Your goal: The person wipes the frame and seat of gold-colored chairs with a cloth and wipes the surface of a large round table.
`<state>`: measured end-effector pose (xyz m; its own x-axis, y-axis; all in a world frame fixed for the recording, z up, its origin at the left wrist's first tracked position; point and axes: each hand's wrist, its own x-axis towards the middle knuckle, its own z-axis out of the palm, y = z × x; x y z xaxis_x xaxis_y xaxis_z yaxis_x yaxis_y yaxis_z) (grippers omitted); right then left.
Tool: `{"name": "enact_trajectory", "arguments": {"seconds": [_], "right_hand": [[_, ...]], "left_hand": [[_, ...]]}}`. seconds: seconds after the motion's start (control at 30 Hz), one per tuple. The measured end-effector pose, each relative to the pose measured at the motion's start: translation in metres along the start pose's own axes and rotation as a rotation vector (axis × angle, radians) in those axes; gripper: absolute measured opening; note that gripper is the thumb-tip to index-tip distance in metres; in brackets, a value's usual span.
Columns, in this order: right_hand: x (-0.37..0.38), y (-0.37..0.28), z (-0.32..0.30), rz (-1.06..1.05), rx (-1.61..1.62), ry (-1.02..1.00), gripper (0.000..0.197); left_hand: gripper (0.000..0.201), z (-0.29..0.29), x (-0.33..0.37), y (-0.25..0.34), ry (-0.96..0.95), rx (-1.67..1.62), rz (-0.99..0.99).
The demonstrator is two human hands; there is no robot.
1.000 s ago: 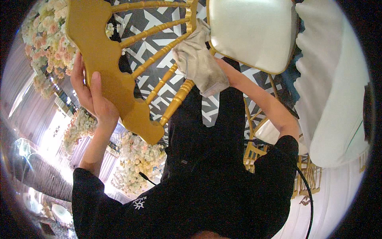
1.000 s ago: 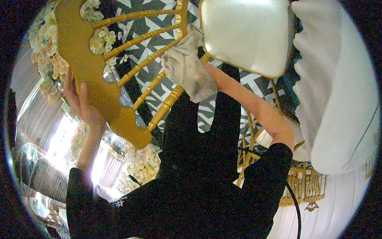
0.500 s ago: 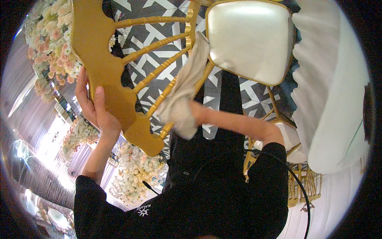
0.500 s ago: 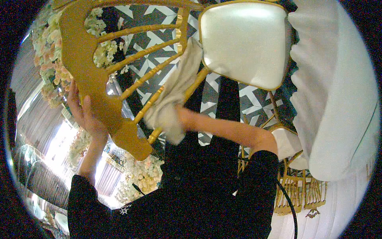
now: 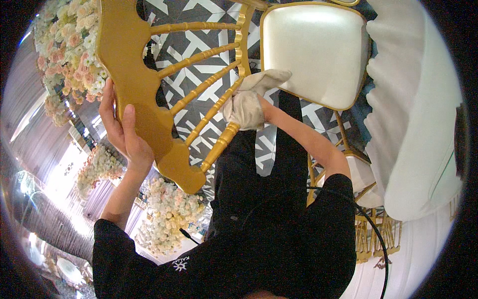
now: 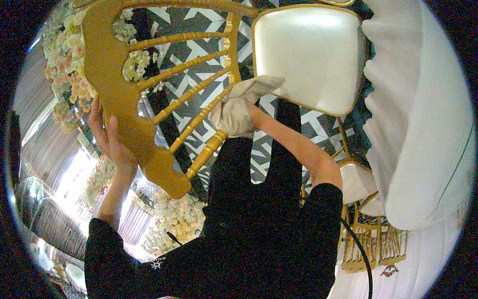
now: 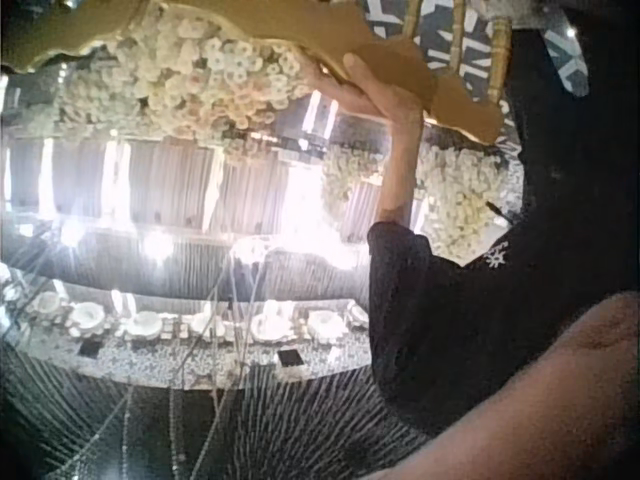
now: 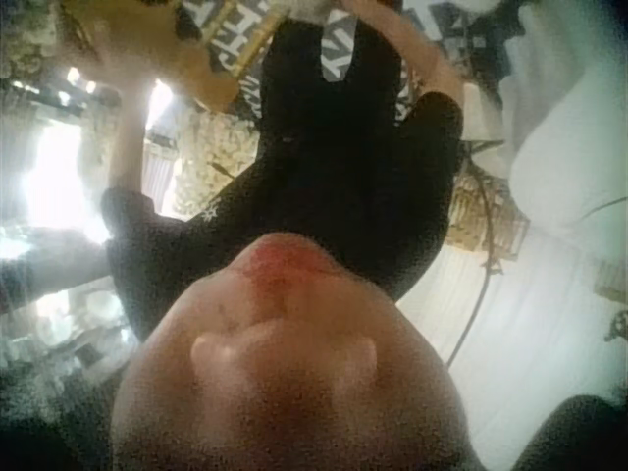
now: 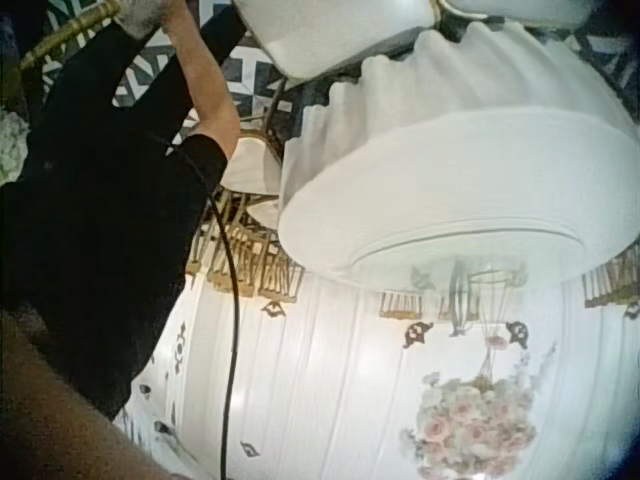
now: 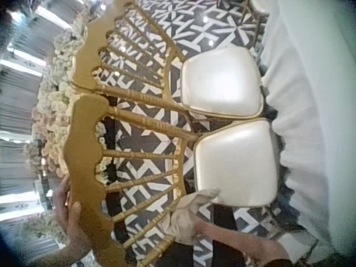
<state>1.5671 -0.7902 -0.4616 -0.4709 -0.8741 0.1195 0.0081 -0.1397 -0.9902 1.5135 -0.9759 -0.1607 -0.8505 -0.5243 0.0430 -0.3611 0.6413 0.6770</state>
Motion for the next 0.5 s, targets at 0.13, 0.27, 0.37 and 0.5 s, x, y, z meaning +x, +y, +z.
{"name": "enact_trajectory", "arguments": {"seconds": [0.13,0.27,0.37,0.5], "right_hand": [[0.003,-0.046,0.042,-0.154,0.032,-0.075,0.044],[0.005,-0.129,0.062,-0.058,0.846,-0.036,0.080],[0.041,-0.149,0.024,0.052,0.301,-0.417,0.054],[0.034,-0.175,-0.069,0.009,-0.150,-0.223,0.031]], "left_hand": [[0.046,-0.008,-0.001,-0.002,-0.013,0.125,0.007],[0.047,0.003,-0.001,0.000,-0.011,0.024,0.001],[0.047,-0.002,0.001,-0.002,-0.015,0.059,-0.011],[0.047,-0.005,0.001,-0.001,-0.021,0.045,-0.010]]}}
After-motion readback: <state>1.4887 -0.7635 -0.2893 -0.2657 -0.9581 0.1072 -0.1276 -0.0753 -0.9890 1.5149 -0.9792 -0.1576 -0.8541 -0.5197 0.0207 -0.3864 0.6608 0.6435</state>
